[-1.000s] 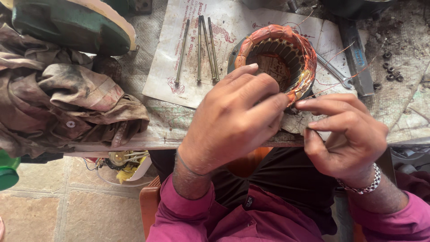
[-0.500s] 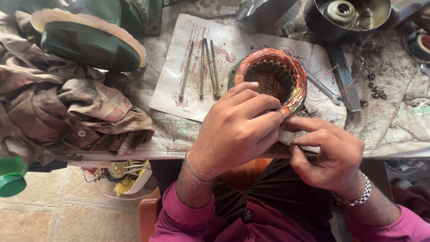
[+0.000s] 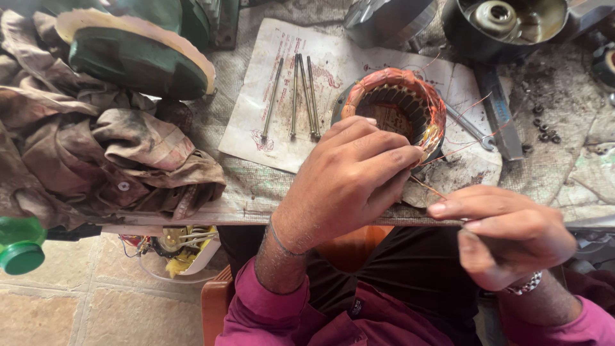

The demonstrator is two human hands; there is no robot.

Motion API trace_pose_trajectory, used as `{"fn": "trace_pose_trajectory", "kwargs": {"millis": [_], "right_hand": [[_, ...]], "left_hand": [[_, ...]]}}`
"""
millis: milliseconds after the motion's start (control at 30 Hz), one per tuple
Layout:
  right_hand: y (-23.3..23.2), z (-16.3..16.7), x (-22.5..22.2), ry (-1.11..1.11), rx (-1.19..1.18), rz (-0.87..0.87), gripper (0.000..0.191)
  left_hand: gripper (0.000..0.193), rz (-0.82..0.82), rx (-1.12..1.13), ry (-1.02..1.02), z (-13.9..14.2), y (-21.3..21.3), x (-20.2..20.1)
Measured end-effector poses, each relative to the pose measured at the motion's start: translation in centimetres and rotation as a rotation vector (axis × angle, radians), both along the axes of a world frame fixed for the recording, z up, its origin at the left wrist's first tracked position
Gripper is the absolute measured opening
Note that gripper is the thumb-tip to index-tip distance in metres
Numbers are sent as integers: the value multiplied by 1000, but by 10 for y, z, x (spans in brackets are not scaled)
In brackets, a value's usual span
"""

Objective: The person unscrews long bolts from an electric motor housing using a file in one hand while steadying the motor, removes the fan cover from the housing, pulls the rotor out of the stator, and then works on the copper windings of the stator with a small hand tool, tucking and pressing wire ends.

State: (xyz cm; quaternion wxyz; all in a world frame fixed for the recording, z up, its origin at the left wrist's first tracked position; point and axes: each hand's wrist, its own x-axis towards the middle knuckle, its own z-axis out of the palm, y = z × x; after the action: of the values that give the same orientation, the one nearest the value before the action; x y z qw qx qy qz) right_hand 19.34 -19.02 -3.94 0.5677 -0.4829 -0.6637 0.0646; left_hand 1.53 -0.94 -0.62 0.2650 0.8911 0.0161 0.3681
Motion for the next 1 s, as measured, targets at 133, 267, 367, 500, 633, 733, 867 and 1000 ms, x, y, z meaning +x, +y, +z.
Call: {"fn": "trace_pose_trajectory", "kwargs": {"millis": [133, 267, 367, 500, 633, 733, 867, 1000], "right_hand": [[0, 0, 0, -23, 32, 20, 19], [4, 1, 1, -73, 41, 81, 19], [5, 1, 1, -119, 26, 83, 21], [7, 0, 3, -139, 49, 198, 25], [6, 0, 3, -131, 6, 223, 24], [5, 3, 2, -45, 2, 208, 21], [8, 3, -10, 220, -57, -82, 18], [14, 2, -16, 215, -160, -322, 17]], "left_hand": [[30, -10, -4, -7, -1, 2, -2], [32, -29, -11, 4, 0, 4, -2], [32, -41, -19, 21, 1, 3, -2], [19, -32, 13, 27, 3, 0, -2], [11, -49, 43, 15, 3, -2, -3], [11, -82, 31, 8, 3, 0, -5], [12, -151, -60, 3, 2, 9, -10], [13, -152, -115, 45, 2, 10, -13]]}}
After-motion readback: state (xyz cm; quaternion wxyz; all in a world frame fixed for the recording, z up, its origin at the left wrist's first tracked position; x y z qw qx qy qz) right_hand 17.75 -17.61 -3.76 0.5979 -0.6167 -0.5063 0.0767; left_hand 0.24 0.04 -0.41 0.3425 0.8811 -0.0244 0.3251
